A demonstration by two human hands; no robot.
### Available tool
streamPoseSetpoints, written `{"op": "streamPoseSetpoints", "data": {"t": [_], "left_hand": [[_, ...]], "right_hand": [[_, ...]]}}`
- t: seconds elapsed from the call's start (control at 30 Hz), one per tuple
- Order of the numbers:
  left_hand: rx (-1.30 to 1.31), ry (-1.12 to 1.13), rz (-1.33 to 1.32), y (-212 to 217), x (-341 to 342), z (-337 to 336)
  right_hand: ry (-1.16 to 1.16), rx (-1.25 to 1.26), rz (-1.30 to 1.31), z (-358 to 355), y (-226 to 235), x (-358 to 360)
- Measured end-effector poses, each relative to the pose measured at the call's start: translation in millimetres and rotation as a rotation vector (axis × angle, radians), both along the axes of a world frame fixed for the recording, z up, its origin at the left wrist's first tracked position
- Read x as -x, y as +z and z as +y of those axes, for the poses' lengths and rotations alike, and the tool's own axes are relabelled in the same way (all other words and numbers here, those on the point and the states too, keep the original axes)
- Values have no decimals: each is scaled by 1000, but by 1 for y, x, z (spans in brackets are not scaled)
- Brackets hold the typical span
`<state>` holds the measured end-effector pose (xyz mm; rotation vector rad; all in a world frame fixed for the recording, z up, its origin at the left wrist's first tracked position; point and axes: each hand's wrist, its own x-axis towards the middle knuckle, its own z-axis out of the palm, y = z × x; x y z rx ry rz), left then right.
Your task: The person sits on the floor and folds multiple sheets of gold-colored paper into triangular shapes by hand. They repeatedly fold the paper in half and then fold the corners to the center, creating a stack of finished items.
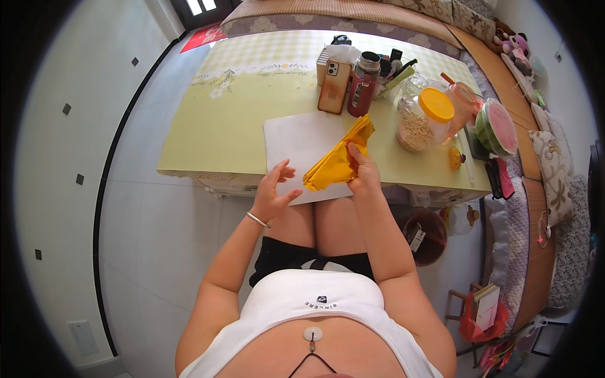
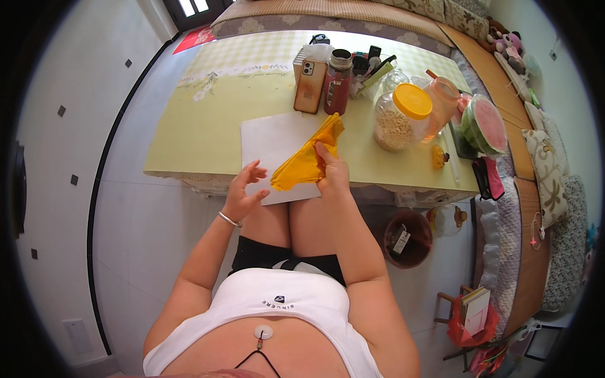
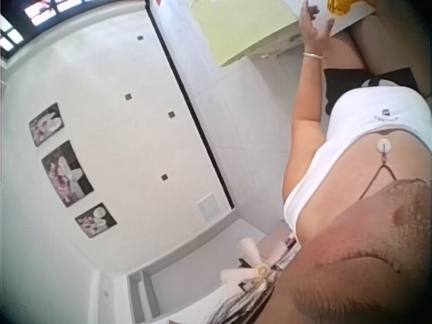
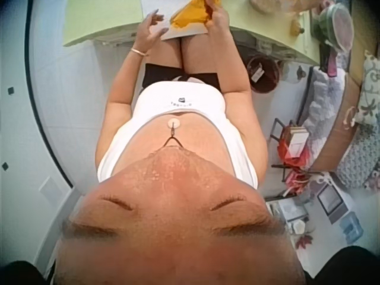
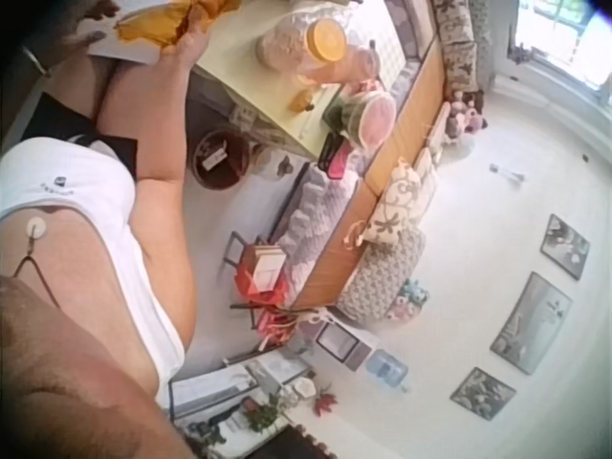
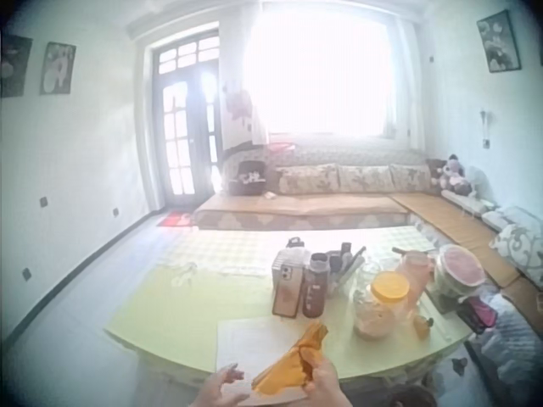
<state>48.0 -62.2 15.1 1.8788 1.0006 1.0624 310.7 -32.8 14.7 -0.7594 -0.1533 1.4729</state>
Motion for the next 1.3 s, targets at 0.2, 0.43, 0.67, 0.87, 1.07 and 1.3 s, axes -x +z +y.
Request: {"op": "streamPoseSetpoints", "data": {"t": [0.2,0.43,0.67,0.87,1.07,1.3], "left_hand": [[-344,231,224,-10,-9,-25],[-389,265,255,-13,-23,-48],[-466,319,535,-19,-20,-59],[-361,277,697,-27,-28,-68],[-350,324,668,-39,-24,-82],[-304,370,623,-47,-19,-109]], "right_hand": [[-39,39,248,-16,9,-18],[63,-306,523,-42,9,-38],[161,-462,674,-74,13,-49],[265,-581,784,-100,12,-47],[408,-855,868,-111,27,-34],[530,-951,873,-137,53,-30]]}}
